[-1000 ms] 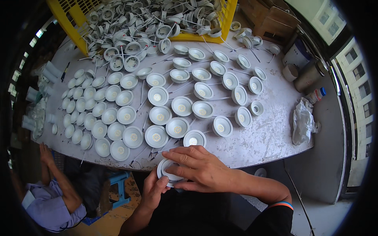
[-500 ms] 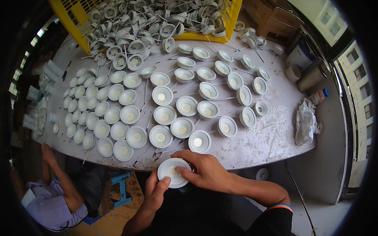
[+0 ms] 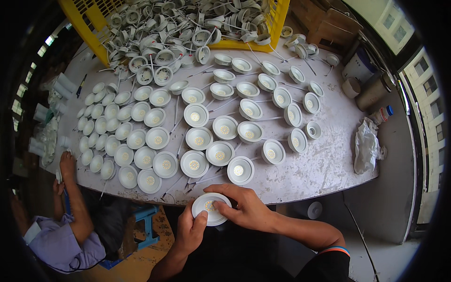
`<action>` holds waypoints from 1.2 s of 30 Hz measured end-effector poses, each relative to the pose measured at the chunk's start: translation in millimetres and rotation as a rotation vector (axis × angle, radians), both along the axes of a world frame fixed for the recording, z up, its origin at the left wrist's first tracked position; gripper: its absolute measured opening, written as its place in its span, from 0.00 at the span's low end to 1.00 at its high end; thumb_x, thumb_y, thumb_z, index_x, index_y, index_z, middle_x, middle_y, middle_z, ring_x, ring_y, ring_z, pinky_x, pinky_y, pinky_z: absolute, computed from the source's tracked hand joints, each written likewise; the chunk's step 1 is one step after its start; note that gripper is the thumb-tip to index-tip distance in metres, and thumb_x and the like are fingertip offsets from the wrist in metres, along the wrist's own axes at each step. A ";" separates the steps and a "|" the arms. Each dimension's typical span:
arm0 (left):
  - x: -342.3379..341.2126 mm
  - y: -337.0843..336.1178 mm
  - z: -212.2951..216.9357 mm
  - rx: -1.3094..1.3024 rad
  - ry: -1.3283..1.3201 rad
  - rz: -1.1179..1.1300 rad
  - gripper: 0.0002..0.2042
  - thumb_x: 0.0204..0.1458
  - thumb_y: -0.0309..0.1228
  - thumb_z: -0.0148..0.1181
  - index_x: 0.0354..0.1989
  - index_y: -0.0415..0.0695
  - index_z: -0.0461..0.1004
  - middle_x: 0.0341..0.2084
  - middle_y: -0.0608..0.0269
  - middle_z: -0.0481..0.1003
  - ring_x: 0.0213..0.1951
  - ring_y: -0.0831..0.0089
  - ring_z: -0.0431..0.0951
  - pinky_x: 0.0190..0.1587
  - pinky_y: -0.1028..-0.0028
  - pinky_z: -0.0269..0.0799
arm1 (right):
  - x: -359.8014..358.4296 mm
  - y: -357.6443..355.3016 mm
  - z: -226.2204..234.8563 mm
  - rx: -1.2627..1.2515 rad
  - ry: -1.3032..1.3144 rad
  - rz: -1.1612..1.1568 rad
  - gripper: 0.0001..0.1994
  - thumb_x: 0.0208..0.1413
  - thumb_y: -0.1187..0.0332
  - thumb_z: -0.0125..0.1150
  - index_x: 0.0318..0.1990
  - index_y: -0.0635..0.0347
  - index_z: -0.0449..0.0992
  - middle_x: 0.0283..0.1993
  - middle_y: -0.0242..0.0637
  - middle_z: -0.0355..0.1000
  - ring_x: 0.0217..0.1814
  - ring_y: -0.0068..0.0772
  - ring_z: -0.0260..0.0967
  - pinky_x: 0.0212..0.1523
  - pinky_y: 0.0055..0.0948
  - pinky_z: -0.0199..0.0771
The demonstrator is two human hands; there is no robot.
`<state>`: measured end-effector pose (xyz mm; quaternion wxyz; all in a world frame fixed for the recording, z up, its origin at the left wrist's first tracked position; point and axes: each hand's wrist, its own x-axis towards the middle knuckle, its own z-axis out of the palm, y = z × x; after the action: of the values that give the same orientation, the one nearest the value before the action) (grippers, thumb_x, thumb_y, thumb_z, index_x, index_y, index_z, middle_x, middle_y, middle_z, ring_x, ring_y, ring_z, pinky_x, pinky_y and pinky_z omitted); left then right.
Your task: The person assembles LED light fixtures by picking up circular light housings and LED bases from the table, fitting them together by hand, and arranging the components across the work surface.
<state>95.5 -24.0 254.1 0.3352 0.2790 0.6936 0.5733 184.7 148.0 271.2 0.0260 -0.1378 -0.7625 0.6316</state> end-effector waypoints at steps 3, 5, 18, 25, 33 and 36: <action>-3.3 2.4 -6.2 0.020 -0.066 -0.006 0.14 0.58 0.30 0.48 0.48 0.33 0.67 0.34 0.50 0.76 0.37 0.68 0.77 0.41 0.69 0.71 | -0.1 0.6 -5.9 -0.103 -0.055 0.006 0.22 0.56 0.67 0.59 0.59 0.58 0.68 0.49 0.46 0.72 0.42 0.39 0.74 0.40 0.31 0.75; -6.4 2.5 -10.7 -0.051 -0.125 -0.024 0.14 0.58 0.30 0.48 0.48 0.33 0.67 0.34 0.51 0.76 0.37 0.69 0.76 0.42 0.70 0.71 | 5.0 2.2 -6.9 -0.095 -0.089 -0.008 0.25 0.56 0.65 0.60 0.61 0.58 0.66 0.51 0.47 0.71 0.43 0.41 0.73 0.39 0.31 0.75; 7.8 33.0 -24.5 -0.128 -0.322 -0.403 0.16 0.61 0.37 0.51 0.49 0.36 0.69 0.27 0.65 0.73 0.26 0.83 0.67 0.29 0.81 0.64 | 73.8 36.9 -6.0 0.682 0.046 0.207 0.43 0.41 0.62 0.72 0.67 0.48 0.57 0.62 0.46 0.59 0.58 0.49 0.62 0.53 0.42 0.66; 10.6 26.1 -52.8 -0.129 -0.213 -0.384 0.15 0.61 0.34 0.53 0.51 0.37 0.70 0.31 0.60 0.78 0.29 0.83 0.71 0.31 0.82 0.67 | 144.0 119.9 -21.2 0.690 -0.114 -0.361 0.44 0.40 0.66 0.74 0.67 0.54 0.56 0.62 0.48 0.61 0.63 0.52 0.59 0.63 0.42 0.61; 18.0 37.1 -74.1 -0.252 0.100 -0.275 0.14 0.57 0.33 0.55 0.49 0.41 0.73 0.37 0.54 0.79 0.39 0.69 0.79 0.43 0.71 0.73 | 135.9 122.9 -59.2 0.629 -0.074 -0.428 0.45 0.39 0.62 0.75 0.66 0.58 0.56 0.63 0.52 0.60 0.65 0.52 0.58 0.63 0.42 0.61; 12.0 23.5 -90.9 -0.193 0.216 -0.207 0.12 0.57 0.33 0.55 0.47 0.42 0.75 0.35 0.55 0.79 0.37 0.69 0.79 0.41 0.72 0.73 | 142.1 119.5 -58.8 0.718 -0.010 -0.444 0.44 0.40 0.62 0.75 0.65 0.58 0.58 0.64 0.53 0.58 0.65 0.53 0.57 0.63 0.43 0.61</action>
<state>107.5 -0.4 163.2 0.3409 0.3754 0.7451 0.4332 326.9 267.5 212.4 0.2043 -0.2841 -0.8860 0.3042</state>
